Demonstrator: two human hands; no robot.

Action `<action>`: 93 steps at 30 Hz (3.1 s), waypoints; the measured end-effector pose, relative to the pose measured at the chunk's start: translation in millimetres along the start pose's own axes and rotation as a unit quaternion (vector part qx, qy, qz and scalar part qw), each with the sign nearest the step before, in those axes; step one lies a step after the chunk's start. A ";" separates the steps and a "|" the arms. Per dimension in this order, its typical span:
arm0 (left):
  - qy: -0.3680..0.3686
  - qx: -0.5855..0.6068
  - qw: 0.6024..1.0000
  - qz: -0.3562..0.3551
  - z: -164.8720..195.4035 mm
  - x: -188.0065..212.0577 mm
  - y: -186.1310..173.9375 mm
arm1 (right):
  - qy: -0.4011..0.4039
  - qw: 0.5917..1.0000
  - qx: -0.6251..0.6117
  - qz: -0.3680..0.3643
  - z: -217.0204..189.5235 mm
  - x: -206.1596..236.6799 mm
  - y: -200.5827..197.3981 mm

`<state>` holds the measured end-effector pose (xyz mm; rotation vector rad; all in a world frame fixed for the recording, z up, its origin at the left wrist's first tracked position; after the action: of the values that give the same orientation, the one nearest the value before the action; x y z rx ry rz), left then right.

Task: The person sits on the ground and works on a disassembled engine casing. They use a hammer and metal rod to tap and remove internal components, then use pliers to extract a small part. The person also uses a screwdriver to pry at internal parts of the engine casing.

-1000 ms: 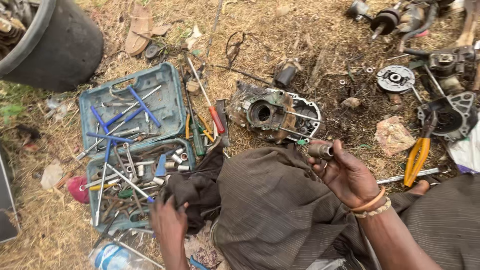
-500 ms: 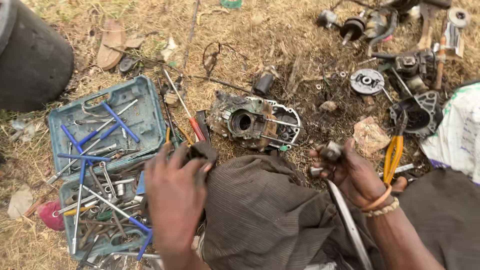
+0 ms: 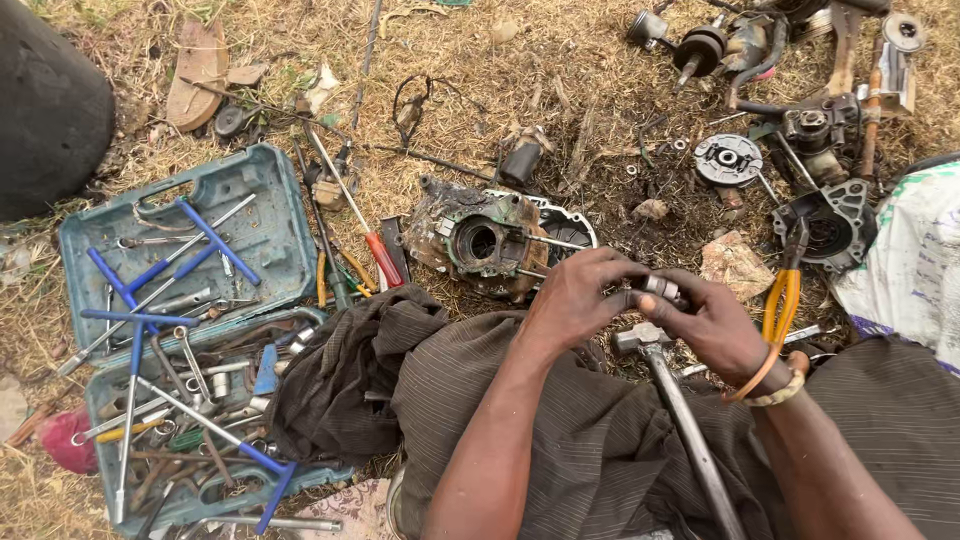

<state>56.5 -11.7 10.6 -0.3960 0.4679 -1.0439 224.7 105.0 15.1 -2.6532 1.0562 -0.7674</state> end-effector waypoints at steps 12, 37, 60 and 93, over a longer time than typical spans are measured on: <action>-0.088 -0.038 0.995 0.029 -17.9 -19.3 -15.7 | 0.001 0.982 -0.189 0.029 -5.3 -35.1 15.9; -0.169 -0.069 0.981 -0.062 -20.7 -25.3 -16.4 | -0.026 0.972 -0.218 0.083 -36.1 -40.8 25.8; -0.160 -0.015 0.987 0.016 -26.4 -27.9 -11.3 | -0.103 0.977 -0.183 0.044 -14.4 -50.5 40.7; -0.188 0.054 0.980 -0.038 -54.3 -26.2 -3.5 | -0.215 0.966 0.119 0.076 -28.7 -49.8 34.0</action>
<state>13.3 5.2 -28.1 -0.5035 0.0581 -1.0347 159.0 114.7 7.9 -2.3490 0.9633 -0.2480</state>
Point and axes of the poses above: each hand's wrist, its own x-axis away from the middle knuckle, its own y-axis out of the palm, z = x × y, the point moved 1 cm from there along -x, towards the middle knuckle, and after that the axes turned 9 degrees about z, right-handed, at the moved point
